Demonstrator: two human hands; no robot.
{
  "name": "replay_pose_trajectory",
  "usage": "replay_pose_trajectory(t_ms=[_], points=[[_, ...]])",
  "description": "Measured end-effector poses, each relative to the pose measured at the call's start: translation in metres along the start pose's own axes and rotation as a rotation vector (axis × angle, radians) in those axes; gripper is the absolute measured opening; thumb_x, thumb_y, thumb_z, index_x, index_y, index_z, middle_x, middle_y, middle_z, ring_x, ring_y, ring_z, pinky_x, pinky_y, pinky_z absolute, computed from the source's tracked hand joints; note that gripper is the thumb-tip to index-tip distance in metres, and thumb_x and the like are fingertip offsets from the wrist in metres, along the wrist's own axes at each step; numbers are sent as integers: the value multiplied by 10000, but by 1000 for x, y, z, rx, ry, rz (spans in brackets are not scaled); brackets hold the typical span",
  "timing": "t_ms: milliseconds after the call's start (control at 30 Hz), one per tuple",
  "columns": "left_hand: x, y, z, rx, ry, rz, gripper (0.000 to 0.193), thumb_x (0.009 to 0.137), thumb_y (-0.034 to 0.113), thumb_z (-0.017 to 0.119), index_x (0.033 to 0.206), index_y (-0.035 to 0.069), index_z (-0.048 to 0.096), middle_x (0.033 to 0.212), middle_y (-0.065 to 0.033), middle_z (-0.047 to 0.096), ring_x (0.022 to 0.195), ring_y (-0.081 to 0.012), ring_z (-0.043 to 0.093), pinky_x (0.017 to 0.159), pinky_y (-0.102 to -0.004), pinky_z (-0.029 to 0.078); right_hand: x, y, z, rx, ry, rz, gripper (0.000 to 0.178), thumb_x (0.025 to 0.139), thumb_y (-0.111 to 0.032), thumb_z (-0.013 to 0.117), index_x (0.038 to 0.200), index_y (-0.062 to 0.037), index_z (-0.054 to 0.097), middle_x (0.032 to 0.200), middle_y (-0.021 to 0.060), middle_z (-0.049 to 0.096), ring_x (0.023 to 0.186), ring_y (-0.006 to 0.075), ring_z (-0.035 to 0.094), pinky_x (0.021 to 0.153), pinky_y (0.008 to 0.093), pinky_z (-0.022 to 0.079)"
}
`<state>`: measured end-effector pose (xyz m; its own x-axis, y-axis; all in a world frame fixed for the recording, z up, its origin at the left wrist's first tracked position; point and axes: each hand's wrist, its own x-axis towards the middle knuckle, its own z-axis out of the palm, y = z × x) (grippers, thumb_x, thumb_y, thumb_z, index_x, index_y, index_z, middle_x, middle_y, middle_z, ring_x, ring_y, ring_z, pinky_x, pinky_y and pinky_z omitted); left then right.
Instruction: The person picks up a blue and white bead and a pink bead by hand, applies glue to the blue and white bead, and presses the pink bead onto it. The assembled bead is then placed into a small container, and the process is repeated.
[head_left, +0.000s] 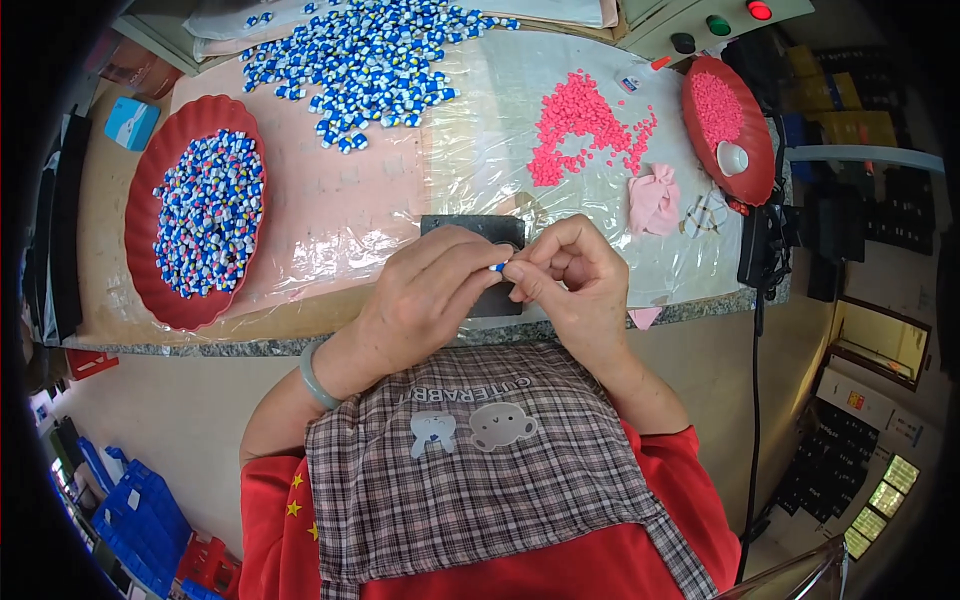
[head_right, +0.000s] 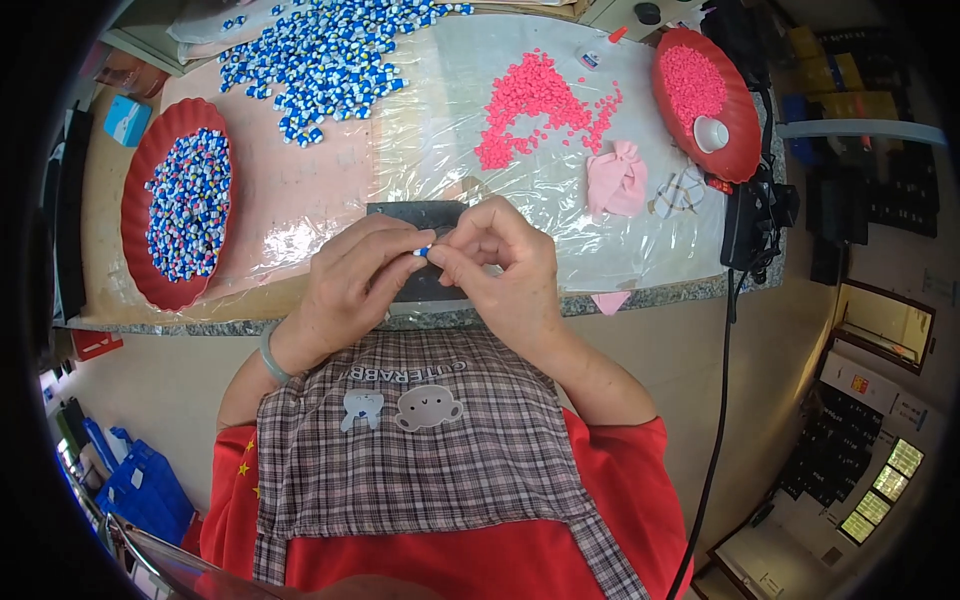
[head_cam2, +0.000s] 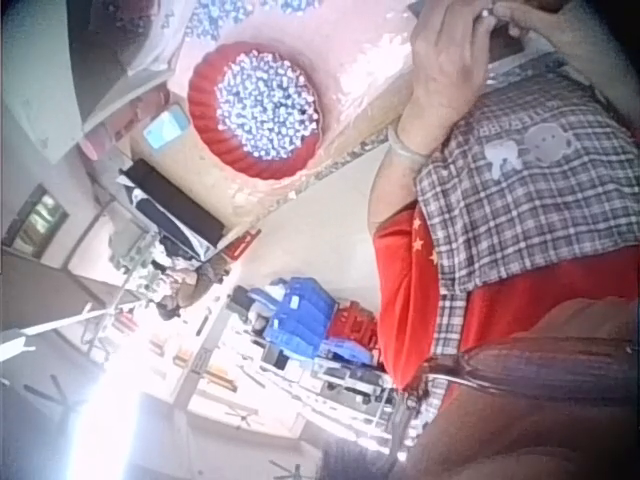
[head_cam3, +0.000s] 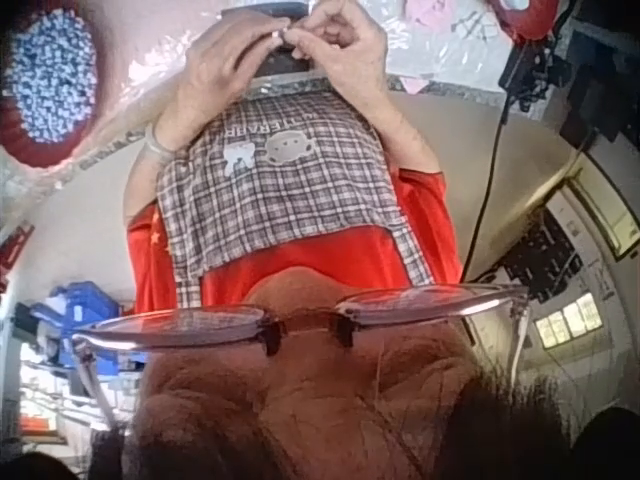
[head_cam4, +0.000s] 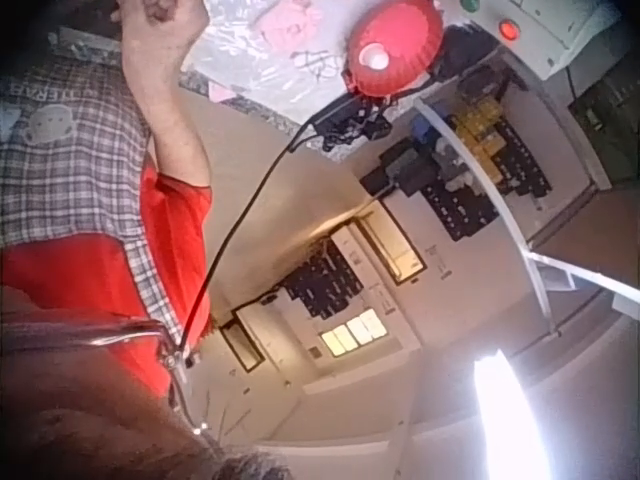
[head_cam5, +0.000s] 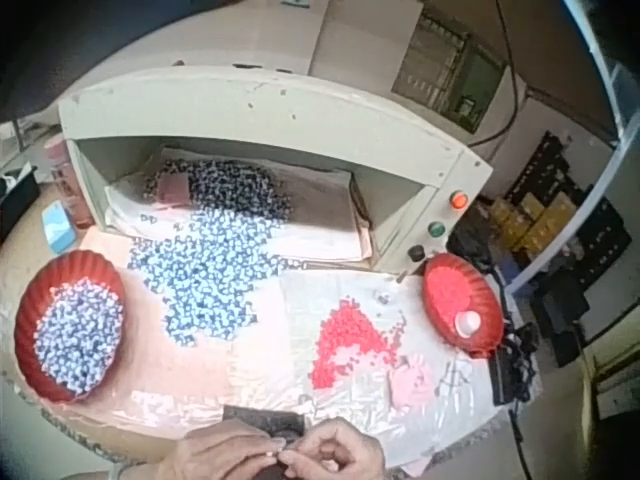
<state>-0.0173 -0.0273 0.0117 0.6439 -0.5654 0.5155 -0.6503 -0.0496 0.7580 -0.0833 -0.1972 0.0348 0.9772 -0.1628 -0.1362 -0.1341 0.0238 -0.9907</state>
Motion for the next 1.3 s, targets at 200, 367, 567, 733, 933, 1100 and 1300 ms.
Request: replay_pose_trajectory(t_ms=[200, 367, 567, 733, 933, 1100, 1300], points=[[-6, -10, -17, -533, 131, -647, 168, 924, 56, 574, 1081, -1, 598, 914, -69, 660, 720, -96, 573, 606, -229, 457, 27, 7, -47, -273, 123, 47, 92, 826, -25, 683, 890, -1, 622, 809, 43, 657, 629, 86, 601, 564, 231, 477], [-6, -39, -40, -1023, 417, -857, 206, 927, 56, 485, 1118, 26, 558, 935, -101, 654, 646, -75, 487, 570, -171, 361, 59, 35, -73, -764, 302, -164, 107, 808, -57, 690, 893, -5, 650, 819, 82, 620, 663, 169, 615, 600, 305, 483], [-19, -66, -56, -52, 384, -635, 186, 908, 51, 561, 1083, 22, 620, 894, -12, 576, 678, -73, 466, 587, -213, 383, 73, 44, -67, -1018, 311, -331, 117, 799, -106, 708, 851, -33, 632, 804, 105, 612, 693, 275, 624, 626, 381, 483], [-6, -64, -48, 388, 242, -551, 365, 829, -5, 590, 1186, 37, 530, 845, -120, 526, 686, -239, 545, 624, -371, 455, 67, 38, -78, -957, 227, -317, 83, 804, -53, 679, 856, -21, 621, 805, 117, 597, 705, 284, 613, 630, 381, 475], [6, -76, -54, 582, 179, -444, 290, 824, 66, 650, 1087, 47, 528, 953, -169, 599, 809, -346, 620, 671, -448, 485, 59, 27, -88, -942, -83, -475, 106, 802, -13, 658, 906, -34, 662, 869, 108, 614, 799, 281, 625, 691, 352, 490], [10, -82, -62, 746, 69, -467, 212, 847, 154, 659, 1031, 97, 568, 956, -122, 616, 825, -346, 636, 635, -445, 507, 57, 31, -91, -855, -63, -420, 130, 802, -1, 651, 922, -44, 677, 880, 99, 637, 819, 272, 634, 702, 342, 497], [20, -83, -57, 795, 69, -335, 158, 860, 169, 652, 979, 82, 594, 892, -91, 608, 710, -292, 617, 585, -399, 494, 48, 34, -80, -886, 111, -338, 123, 802, -30, 671, 923, -48, 678, 867, 98, 633, 729, 263, 634, 654, 349, 499]])
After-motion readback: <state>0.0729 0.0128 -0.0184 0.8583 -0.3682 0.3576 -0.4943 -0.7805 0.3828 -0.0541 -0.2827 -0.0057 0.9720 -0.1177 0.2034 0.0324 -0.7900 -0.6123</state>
